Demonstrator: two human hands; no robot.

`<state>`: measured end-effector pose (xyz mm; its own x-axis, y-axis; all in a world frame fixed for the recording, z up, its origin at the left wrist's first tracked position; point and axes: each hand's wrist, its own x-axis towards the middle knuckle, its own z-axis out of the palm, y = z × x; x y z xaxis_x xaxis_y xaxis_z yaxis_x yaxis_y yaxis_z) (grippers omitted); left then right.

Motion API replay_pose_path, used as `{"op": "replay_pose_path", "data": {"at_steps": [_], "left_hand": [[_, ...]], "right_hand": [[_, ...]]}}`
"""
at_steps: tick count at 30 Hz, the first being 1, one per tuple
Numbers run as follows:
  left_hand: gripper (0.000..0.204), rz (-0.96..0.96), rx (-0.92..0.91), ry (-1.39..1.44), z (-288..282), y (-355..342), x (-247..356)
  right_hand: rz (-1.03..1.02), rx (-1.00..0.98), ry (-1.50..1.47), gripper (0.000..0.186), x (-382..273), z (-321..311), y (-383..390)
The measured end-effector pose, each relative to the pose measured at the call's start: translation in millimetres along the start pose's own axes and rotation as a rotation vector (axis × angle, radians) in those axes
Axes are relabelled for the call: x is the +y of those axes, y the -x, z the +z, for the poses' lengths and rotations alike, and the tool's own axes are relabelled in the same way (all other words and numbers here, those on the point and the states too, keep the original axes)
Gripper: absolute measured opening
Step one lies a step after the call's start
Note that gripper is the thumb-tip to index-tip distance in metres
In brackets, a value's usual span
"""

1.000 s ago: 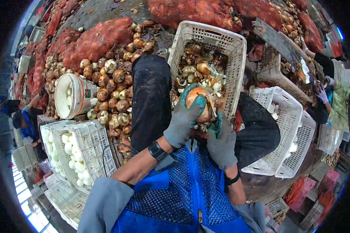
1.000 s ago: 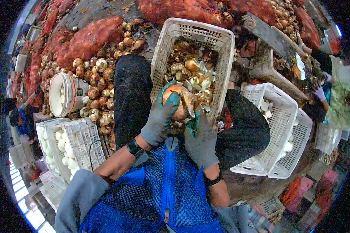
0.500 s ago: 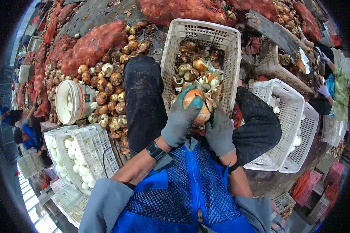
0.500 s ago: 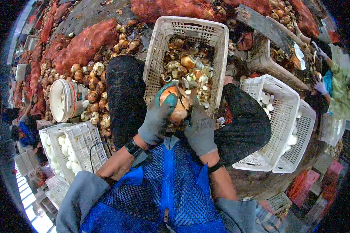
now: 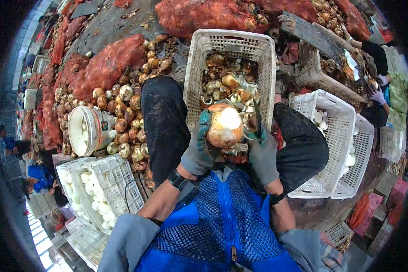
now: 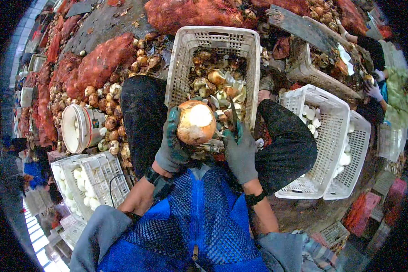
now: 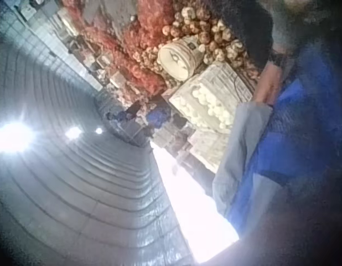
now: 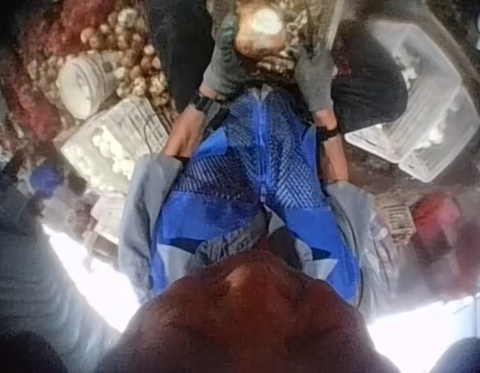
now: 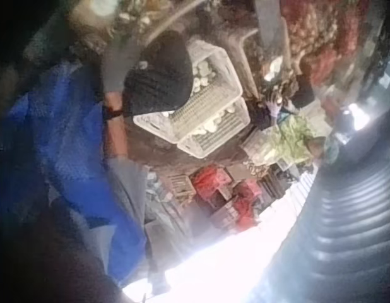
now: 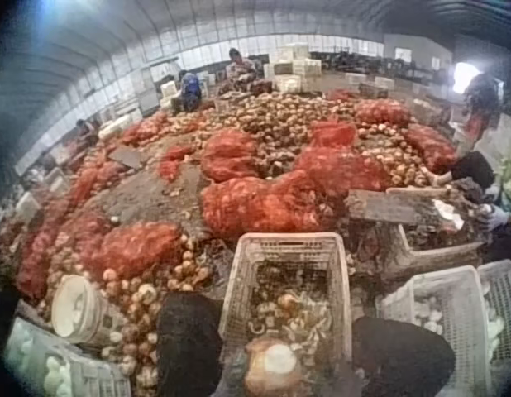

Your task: Peel onions with a small knife and sort them into crates.

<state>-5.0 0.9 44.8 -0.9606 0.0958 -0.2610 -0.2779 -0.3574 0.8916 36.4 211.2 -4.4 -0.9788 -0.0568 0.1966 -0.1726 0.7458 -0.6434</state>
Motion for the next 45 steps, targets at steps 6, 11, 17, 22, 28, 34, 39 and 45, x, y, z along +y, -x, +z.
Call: {"op": "replay_pose_path", "data": {"at_steps": [6,11,17,22,28,34,39,45], "left_hand": [[0.095,-0.132,-0.177,0.184,24,-4,13],[0.082,0.096,-0.286,-0.349,20,-8,21],[0.065,0.022,-0.340,-0.667,16,-12,13],[0.056,-0.149,-0.231,-0.252,22,-4,-9],[0.068,-0.525,-0.144,0.425,27,2,12],[0.068,-0.374,-0.063,0.317,17,0,5],[0.071,-0.229,-0.098,0.072,11,-5,4],[0.087,-0.045,-0.074,-0.125,10,-21,-7]], "right_hand": [[0.403,-0.143,-0.858,0.032,-4,28,18],[0.522,-0.146,-1.210,0.043,-21,-1,4],[-0.115,0.251,0.170,0.040,12,-24,-7],[0.357,-0.005,-0.473,0.030,-21,-44,-24],[0.298,-0.133,-0.263,0.034,-37,-47,-12],[0.532,-0.270,-0.312,0.023,-35,-64,4],[0.302,-0.404,-0.242,0.015,-48,-80,6],[0.148,-0.413,-0.135,0.017,-48,-77,16]]}}
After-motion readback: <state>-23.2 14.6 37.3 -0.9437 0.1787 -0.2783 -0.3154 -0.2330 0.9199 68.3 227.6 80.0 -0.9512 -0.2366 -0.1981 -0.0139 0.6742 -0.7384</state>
